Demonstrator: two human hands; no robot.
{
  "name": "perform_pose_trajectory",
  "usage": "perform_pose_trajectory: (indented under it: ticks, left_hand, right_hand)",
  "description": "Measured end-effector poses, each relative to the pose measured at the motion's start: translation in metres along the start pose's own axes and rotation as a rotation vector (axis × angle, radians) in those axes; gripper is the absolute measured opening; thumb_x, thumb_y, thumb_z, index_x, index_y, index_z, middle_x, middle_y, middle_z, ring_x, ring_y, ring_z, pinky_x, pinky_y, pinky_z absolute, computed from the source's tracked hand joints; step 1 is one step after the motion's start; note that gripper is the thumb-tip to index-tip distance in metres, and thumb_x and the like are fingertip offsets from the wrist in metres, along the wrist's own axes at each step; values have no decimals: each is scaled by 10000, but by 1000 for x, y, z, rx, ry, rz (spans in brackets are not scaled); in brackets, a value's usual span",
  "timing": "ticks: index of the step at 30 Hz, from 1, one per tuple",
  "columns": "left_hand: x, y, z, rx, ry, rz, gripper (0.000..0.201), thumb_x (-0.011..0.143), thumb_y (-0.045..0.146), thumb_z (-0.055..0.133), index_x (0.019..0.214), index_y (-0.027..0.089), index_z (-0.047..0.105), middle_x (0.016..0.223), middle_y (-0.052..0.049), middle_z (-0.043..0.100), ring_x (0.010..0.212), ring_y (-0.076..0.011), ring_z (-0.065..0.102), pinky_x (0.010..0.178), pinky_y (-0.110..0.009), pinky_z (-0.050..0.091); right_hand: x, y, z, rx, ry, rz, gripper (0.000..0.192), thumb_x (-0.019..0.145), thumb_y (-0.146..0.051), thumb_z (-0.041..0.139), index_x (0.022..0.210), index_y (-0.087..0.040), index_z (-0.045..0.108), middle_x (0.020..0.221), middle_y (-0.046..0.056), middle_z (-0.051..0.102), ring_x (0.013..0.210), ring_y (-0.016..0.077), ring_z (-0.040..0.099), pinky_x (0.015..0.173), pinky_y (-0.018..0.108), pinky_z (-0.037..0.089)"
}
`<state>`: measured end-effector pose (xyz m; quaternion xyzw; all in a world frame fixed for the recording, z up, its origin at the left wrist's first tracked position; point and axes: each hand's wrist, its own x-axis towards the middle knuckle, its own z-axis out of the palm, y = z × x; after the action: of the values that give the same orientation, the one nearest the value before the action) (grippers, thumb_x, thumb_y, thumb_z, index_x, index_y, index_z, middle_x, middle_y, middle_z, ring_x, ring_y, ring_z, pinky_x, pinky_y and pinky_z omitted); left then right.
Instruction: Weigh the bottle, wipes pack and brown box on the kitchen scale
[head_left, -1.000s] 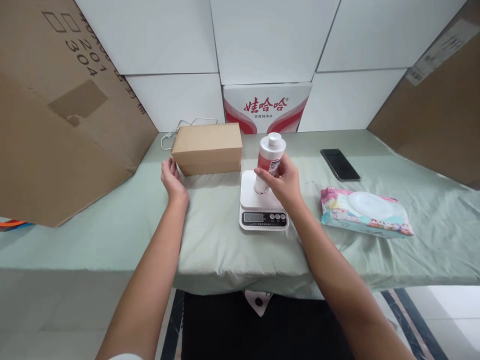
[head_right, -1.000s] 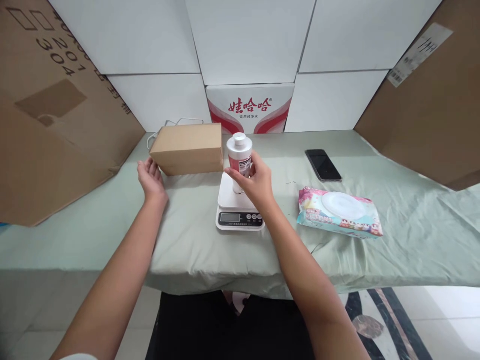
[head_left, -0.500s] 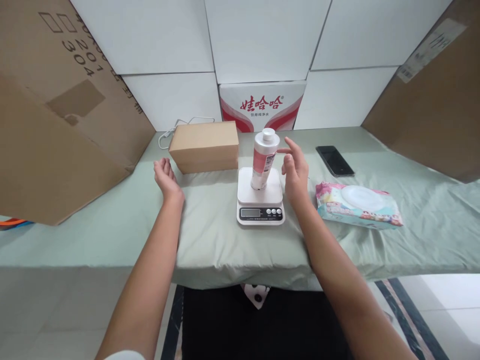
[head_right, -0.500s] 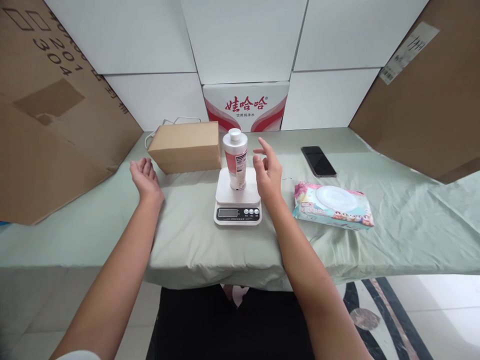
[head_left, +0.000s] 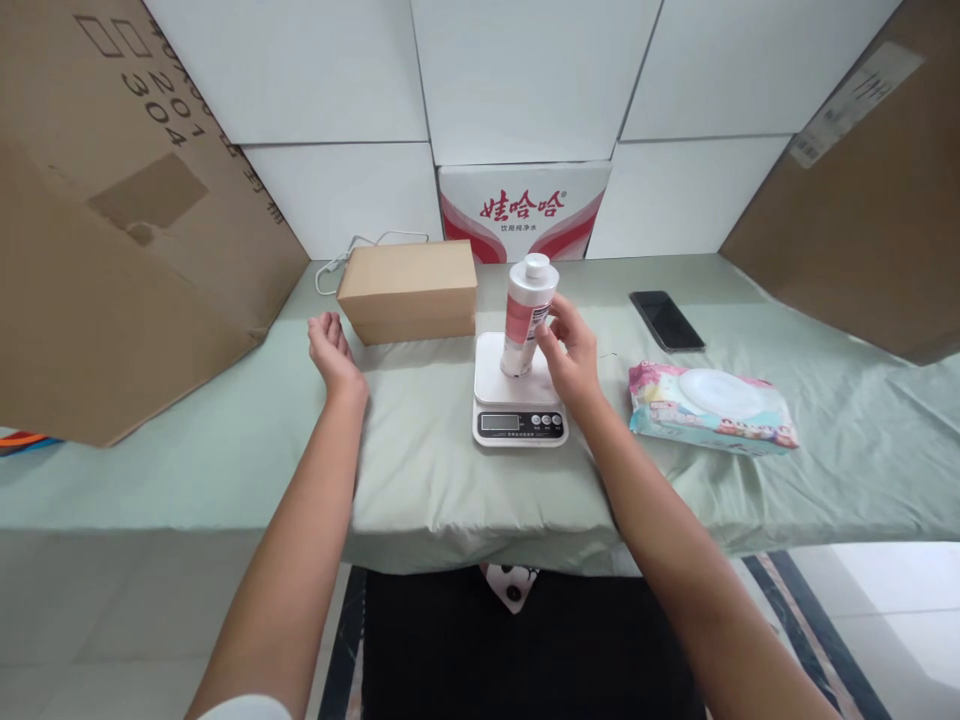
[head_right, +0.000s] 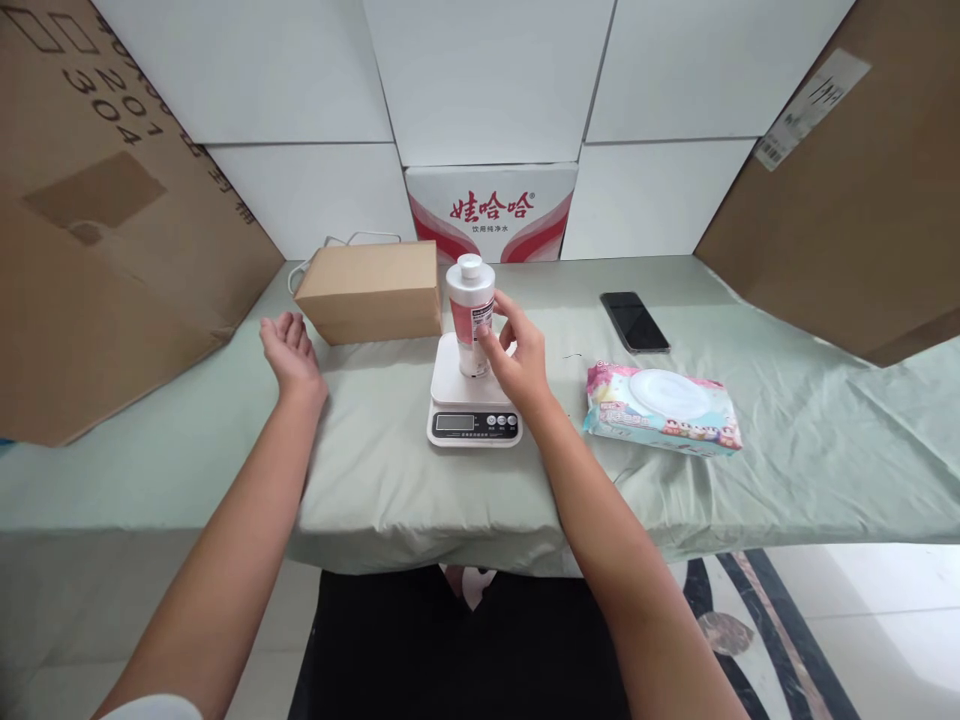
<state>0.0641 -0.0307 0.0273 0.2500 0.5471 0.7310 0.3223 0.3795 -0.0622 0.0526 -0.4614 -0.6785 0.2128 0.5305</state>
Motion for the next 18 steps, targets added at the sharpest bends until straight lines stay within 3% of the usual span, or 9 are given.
perform_pose_trajectory:
  ticks: [12,15,18]
  left_hand:
    - [2,-3,0,-9,-5,11,731,1132,506,214,1653,19,374,1766,-200,382,1658,-198,357,1364,-334,229]
    - [2,-2,0,-9,-8,4,741,1130,511,210,1657,15,370,1765,-197,386,1664,-203,343,1367,-343,229]
    - [2,0,1,-10,-5,-2,742,1133,502,198,1661,8,366,1765,-203,383,1667,-209,336,1376,-363,212]
  right_hand:
    - [1,1,7,111,-52,12,655,878,-638,704,1405,-266,598,1201,70,718,718,156,504,730,354,528]
    - [4,3,4,84,23,4,654,872,-604,720,1410,-261,579,1173,79,712,719,164,524,734,368,541]
    - [12,8,-14,-19,193,-44,638,889,-536,713,1434,-244,556,1158,93,698,712,172,552,746,392,553]
